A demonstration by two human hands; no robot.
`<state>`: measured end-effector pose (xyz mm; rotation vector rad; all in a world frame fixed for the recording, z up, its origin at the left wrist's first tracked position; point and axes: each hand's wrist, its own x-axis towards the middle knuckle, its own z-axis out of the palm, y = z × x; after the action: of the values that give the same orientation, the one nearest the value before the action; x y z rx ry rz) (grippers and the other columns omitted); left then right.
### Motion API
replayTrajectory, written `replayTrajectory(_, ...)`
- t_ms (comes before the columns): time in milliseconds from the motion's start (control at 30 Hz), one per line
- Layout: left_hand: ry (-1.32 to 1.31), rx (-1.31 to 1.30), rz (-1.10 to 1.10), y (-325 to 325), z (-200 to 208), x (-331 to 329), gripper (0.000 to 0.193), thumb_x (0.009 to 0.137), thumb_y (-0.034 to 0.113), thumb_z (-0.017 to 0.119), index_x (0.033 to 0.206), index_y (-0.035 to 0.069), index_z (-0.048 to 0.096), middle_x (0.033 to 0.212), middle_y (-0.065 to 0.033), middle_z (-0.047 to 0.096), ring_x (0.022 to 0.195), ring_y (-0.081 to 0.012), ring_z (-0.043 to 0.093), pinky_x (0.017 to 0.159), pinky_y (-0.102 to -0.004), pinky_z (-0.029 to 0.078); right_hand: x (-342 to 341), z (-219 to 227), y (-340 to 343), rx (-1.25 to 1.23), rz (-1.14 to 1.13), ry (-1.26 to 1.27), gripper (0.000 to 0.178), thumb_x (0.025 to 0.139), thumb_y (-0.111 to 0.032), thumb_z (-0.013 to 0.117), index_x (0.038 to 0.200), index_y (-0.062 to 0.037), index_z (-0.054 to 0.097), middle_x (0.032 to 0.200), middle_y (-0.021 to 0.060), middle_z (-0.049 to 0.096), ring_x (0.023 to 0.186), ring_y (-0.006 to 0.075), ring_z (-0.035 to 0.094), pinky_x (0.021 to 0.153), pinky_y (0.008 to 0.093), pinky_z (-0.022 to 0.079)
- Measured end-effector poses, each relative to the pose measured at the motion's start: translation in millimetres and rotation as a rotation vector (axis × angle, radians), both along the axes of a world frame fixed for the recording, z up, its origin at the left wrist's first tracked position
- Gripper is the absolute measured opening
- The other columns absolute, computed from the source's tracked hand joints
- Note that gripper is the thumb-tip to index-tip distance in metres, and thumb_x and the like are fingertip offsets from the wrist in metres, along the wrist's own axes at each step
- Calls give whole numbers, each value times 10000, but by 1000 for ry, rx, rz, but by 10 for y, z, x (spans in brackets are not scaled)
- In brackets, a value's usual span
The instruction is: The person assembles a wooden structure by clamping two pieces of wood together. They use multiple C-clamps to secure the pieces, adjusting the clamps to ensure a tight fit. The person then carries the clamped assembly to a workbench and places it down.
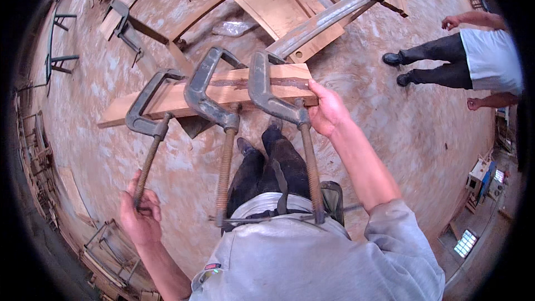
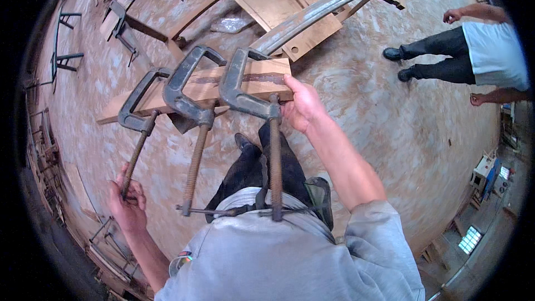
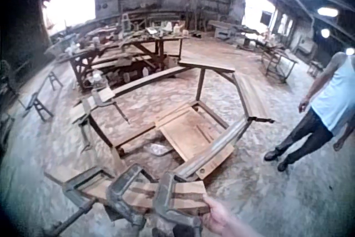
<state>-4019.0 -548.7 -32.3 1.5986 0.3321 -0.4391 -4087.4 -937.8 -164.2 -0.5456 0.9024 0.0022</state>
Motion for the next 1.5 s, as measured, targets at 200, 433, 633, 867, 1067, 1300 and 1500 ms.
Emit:
replayTrajectory(200, 75, -47, -149, -98, -499, -504, 469, 918, 277, 440, 1266, -38, 438, 710, -124, 584, 521, -167, 545, 439, -265, 430, 328, -376, -319, -237, 24, -9, 315, 955, -207, 436, 1153, 19, 531, 1087, 150, 623, 961, 263, 605, 795, 414, 505)
replayTrajectory(433, 381, -157, -233, -364, -1038, -581, 391, 781, 19, 438, 1166, -40, 400, 620, -77, 480, 493, -180, 485, 468, -289, 443, 522, -640, -732, -285, 291, -87, 298, 953, -254, 447, 1079, -15, 575, 942, 102, 647, 767, 212, 617, 659, 369, 521)
replayTrajectory(633, 336, -98, -351, -414, -1940, -825, 416, 748, 20, 501, 1160, -36, 511, 923, -137, 614, 644, -183, 568, 523, -293, 453, 379, -860, -1124, -649, 778, -14, 350, 946, -280, 434, 1139, -8, 543, 1114, 161, 544, 919, 258, 596, 676, 378, 583)
replayTrajectory(867, 372, 207, -668, -20, -2511, -908, 388, 933, 349, 444, 738, 37, 566, 668, -15, 493, 650, -154, 441, 599, -330, 374, 163, -1117, -673, -549, 490, 166, 374, 904, -336, 487, 1019, 21, 495, 837, 100, 535, 591, 186, 566, 473, 357, 477)
replayTrajectory(1067, 422, 288, -610, -524, -2535, -705, 320, 893, 298, 537, 891, -15, 601, 788, -89, 582, 721, -200, 515, 663, -338, 430, 288, -1185, -603, -708, 402, 195, 383, 865, -330, 532, 924, 47, 559, 795, 146, 594, 699, 204, 577, 575, 374, 466)
replayTrajectory(1300, 283, 182, -643, -1253, -1989, -621, 311, 884, 284, 552, 911, -22, 600, 811, -99, 588, 739, -207, 524, 679, -342, 436, 387, -1208, -829, -927, 211, 260, 418, 856, -343, 536, 916, 66, 601, 906, 232, 632, 864, 302, 620, 751, 413, 462)
replayTrajectory(1500, 260, 147, -665, -1471, -1849, -637, 306, 876, 271, 565, 929, -28, 600, 831, -107, 593, 755, -213, 531, 693, -345, 441, 447, -1406, -1167, -1052, 208, 259, 441, 876, -347, 521, 1031, 61, 585, 939, 236, 633, 905, 321, 619, 772, 408, 473)
